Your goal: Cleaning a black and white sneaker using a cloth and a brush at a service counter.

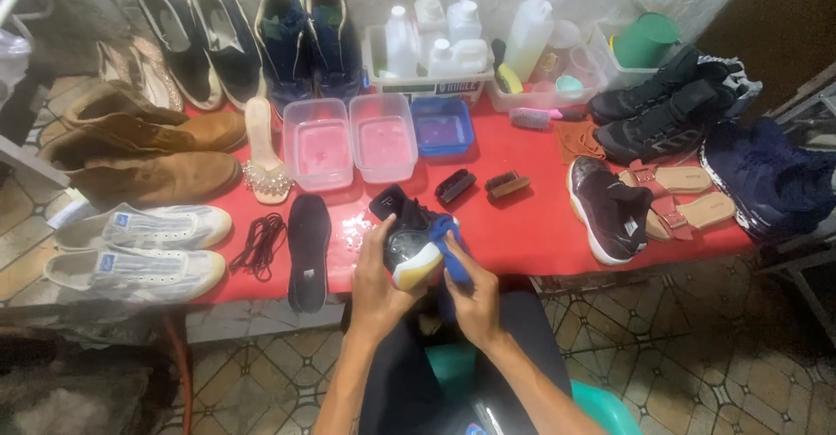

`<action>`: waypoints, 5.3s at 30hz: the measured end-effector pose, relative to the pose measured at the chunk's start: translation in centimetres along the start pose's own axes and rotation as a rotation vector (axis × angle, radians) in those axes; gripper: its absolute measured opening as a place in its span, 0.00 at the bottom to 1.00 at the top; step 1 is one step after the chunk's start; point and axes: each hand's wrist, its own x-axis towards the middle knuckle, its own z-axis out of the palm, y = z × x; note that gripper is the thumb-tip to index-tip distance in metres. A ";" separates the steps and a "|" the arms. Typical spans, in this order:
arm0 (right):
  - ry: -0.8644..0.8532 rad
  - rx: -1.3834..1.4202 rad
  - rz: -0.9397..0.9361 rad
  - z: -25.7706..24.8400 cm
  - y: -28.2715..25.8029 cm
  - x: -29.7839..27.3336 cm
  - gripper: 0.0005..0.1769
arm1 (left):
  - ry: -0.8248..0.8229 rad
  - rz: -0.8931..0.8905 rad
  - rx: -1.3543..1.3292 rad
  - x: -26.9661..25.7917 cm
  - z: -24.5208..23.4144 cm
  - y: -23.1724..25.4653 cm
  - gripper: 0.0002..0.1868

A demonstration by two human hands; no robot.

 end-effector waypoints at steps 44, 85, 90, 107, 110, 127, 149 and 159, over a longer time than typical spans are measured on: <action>-0.168 -0.155 -0.632 0.0 -0.9 0.3 0.19 | -0.040 0.075 -0.075 -0.7 -0.6 -0.8 0.55; -0.042 0.010 -0.160 -1.1 3.7 -0.8 0.22 | -0.305 0.209 -0.105 0.0 -1.6 -1.1 0.42; -0.184 0.353 -0.126 -1.6 4.3 -3.5 0.22 | -0.279 0.132 -0.093 0.2 -2.7 -0.6 0.42; -0.145 0.007 0.520 -2.4 9.7 3.3 0.28 | -0.336 0.110 -0.143 0.2 -3.5 -1.4 0.40; -0.060 -0.004 0.154 -1.6 7.1 1.9 0.26 | -0.210 0.127 -0.059 0.3 -3.1 -1.2 0.42; -0.123 -0.038 -0.138 -1.4 0.8 -0.2 0.17 | -0.137 0.093 -0.059 0.1 -1.4 -0.9 0.53; -0.204 -0.225 -0.321 -1.7 7.7 2.6 0.20 | -0.123 0.067 -0.106 0.0 -2.6 -2.9 0.53; -0.261 -0.222 -0.146 -3.8 11.5 4.4 0.29 | -0.217 0.048 -0.149 0.1 -3.8 -2.9 0.52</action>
